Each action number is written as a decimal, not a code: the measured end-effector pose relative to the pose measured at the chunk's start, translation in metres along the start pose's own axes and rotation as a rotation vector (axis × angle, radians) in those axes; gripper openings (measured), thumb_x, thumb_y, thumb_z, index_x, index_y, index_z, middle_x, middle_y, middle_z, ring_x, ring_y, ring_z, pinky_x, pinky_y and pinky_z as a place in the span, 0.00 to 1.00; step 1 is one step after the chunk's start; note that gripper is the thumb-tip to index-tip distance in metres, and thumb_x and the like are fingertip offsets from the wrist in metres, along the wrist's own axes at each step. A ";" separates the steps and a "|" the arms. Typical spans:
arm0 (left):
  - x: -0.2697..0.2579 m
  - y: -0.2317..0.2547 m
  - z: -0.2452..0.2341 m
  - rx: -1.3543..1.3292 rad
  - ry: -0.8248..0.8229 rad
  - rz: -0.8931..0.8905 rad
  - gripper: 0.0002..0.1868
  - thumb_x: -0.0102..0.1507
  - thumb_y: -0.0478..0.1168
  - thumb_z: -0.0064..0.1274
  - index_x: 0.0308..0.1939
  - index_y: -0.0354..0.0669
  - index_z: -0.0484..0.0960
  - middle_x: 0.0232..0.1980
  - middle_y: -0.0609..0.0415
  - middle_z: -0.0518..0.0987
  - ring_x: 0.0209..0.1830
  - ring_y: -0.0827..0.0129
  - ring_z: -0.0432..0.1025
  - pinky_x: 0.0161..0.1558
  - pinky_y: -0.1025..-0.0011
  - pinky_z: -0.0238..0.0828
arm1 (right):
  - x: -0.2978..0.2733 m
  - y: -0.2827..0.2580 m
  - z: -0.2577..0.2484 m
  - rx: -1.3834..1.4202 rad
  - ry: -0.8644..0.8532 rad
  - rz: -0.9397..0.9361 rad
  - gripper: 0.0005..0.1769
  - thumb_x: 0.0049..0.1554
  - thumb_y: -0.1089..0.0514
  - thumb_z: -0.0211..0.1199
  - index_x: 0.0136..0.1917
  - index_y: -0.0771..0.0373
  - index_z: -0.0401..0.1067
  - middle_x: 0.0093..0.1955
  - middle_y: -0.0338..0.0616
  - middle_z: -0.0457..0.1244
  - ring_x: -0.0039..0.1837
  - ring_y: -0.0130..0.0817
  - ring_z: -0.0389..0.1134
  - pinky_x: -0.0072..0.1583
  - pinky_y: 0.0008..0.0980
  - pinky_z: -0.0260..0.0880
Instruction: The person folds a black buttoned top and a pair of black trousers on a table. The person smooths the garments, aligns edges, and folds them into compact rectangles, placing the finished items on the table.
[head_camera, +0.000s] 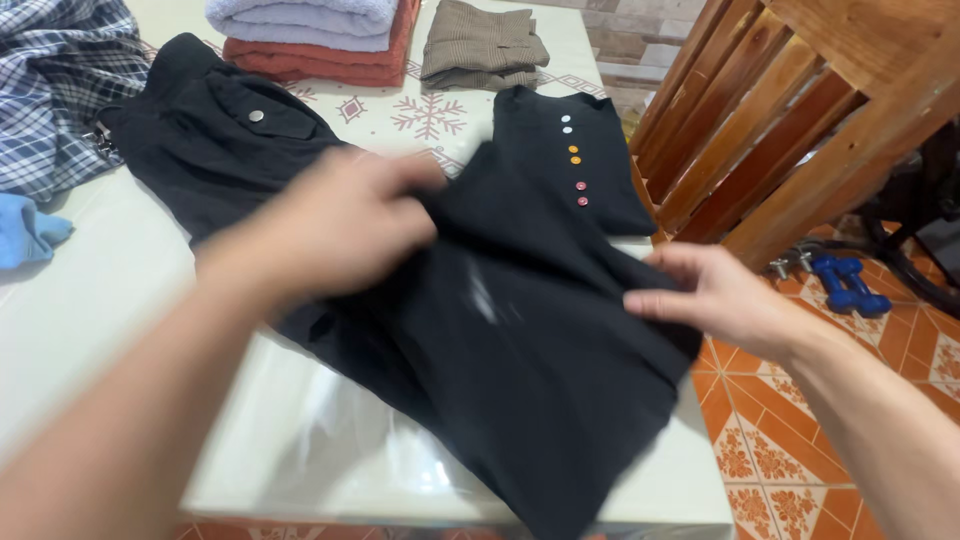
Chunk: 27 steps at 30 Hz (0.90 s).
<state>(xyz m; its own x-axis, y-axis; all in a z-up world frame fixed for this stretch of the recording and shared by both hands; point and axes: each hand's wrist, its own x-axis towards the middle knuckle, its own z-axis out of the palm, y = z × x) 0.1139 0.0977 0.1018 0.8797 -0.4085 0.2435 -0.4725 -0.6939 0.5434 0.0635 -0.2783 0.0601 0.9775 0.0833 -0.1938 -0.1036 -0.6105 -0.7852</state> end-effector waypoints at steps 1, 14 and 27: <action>0.011 -0.006 -0.018 -0.014 0.074 0.125 0.19 0.56 0.36 0.54 0.51 0.43 0.82 0.46 0.45 0.84 0.46 0.56 0.79 0.48 0.64 0.73 | 0.002 -0.004 -0.002 0.038 0.033 -0.039 0.34 0.46 0.48 0.72 0.64 0.64 0.75 0.53 0.47 0.73 0.53 0.32 0.73 0.57 0.34 0.74; -0.073 -0.088 0.102 -0.411 0.764 -0.778 0.39 0.51 0.49 0.68 0.61 0.36 0.70 0.50 0.44 0.77 0.50 0.56 0.73 0.53 0.62 0.71 | 0.056 0.008 0.050 0.086 -0.042 0.039 0.36 0.54 0.50 0.70 0.71 0.64 0.66 0.63 0.52 0.67 0.65 0.35 0.67 0.67 0.33 0.65; -0.109 0.074 0.133 -1.308 0.266 -1.192 0.31 0.58 0.39 0.65 0.62 0.36 0.70 0.60 0.44 0.79 0.54 0.58 0.76 0.54 0.58 0.73 | 0.068 0.013 0.067 0.003 0.017 -0.025 0.19 0.64 0.51 0.55 0.61 0.64 0.76 0.49 0.42 0.73 0.51 0.26 0.71 0.57 0.28 0.70</action>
<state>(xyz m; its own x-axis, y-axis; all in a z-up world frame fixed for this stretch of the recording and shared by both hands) -0.0239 0.0121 0.0088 0.7270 0.1005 -0.6792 0.5898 0.4151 0.6927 0.1159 -0.2280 -0.0022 0.9828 0.0854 -0.1638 -0.0793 -0.6059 -0.7916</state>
